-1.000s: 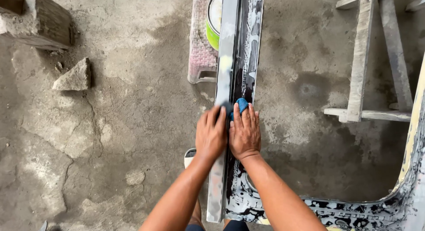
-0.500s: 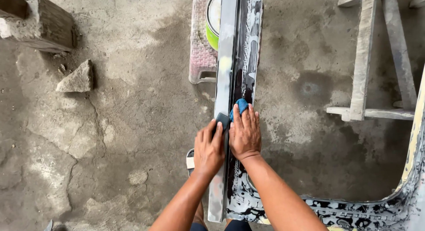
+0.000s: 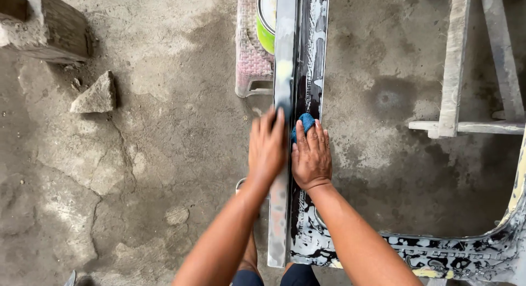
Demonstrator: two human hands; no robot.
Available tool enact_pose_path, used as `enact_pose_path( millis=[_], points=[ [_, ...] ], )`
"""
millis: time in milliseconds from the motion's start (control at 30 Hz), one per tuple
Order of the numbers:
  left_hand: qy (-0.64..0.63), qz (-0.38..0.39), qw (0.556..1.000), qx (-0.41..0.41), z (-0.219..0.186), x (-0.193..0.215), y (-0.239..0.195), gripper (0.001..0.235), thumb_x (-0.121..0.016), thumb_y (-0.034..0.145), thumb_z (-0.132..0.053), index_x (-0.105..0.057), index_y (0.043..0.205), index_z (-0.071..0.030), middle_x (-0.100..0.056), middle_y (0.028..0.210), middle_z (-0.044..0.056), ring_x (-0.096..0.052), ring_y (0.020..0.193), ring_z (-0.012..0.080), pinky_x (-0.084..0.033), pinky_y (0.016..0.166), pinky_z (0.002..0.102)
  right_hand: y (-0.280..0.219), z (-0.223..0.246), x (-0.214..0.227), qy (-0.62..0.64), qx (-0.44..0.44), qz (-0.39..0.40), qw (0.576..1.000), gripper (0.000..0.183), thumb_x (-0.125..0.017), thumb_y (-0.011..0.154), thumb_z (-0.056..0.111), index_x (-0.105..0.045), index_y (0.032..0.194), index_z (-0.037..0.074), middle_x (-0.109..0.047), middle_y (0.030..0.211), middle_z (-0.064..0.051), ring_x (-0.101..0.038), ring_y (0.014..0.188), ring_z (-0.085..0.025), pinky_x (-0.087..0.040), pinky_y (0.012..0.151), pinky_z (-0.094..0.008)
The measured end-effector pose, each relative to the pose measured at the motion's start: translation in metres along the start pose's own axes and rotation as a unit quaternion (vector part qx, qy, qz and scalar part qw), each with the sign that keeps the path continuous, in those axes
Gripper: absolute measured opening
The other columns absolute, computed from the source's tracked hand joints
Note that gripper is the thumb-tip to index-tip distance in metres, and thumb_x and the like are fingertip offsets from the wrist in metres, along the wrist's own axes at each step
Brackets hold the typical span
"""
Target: The person scrubs the edges and surface of a car door panel using a sanding block and a blue cloth. They repeatedly dip the cloth into a bucket of water to rinse it while cleaning the panel.
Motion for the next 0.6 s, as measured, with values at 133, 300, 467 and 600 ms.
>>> enact_pose_path(
  millis=[133,300,467,600],
  points=[
    [-0.055,0.035,0.998,-0.010,-0.011,0.010,-0.143,0.050,-0.064,0.094,-0.008,-0.054,0.142,0.002,-0.054,0.139,0.026,-0.054,0.122,0.0444,-0.045,0.107,0.051,0.003,0.003,0.003,-0.004,-0.007,0.010,1.000,0.062,-0.053,0.098,0.023,-0.041,0.156,0.003,-0.045,0.155,-0.025,-0.036,0.148,-0.045,-0.024,0.124,-0.055],
    [-0.066,0.046,0.997,-0.012,-0.001,0.004,-0.164,0.056,-0.066,0.087,-0.005,-0.056,0.142,0.000,-0.054,0.144,0.022,-0.055,0.125,0.0426,-0.044,0.108,0.051,0.001,0.006,0.004,-0.002,-0.002,0.007,1.000,0.061,-0.052,0.099,0.022,-0.042,0.157,0.004,-0.044,0.155,-0.026,-0.036,0.148,-0.045,-0.025,0.124,-0.055],
    [-0.028,-0.017,0.999,-0.020,0.008,-0.003,-0.038,0.048,-0.062,0.093,-0.005,-0.057,0.141,0.002,-0.055,0.144,0.021,-0.054,0.125,0.0412,-0.045,0.109,0.048,0.005,0.005,0.007,0.007,-0.001,0.002,1.000,0.060,-0.052,0.101,0.023,-0.042,0.157,0.004,-0.044,0.155,-0.026,-0.036,0.148,-0.045,-0.025,0.125,-0.055],
    [-0.024,-0.044,0.999,-0.004,0.005,0.000,-0.037,0.049,-0.063,0.090,-0.005,-0.059,0.138,0.000,-0.057,0.142,0.019,-0.054,0.124,0.0409,-0.045,0.108,0.047,0.005,0.004,0.004,0.009,0.010,-0.010,1.000,0.060,-0.052,0.102,0.022,-0.042,0.157,0.004,-0.043,0.156,-0.027,-0.035,0.149,-0.046,-0.025,0.125,-0.056]
  ],
)
Point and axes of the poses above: each hand's wrist, its own y-axis towards the middle knuckle, its own x-axis out of the back of the hand, z = x × y, the point moved 7 cm from there along y, towards the middle knuckle
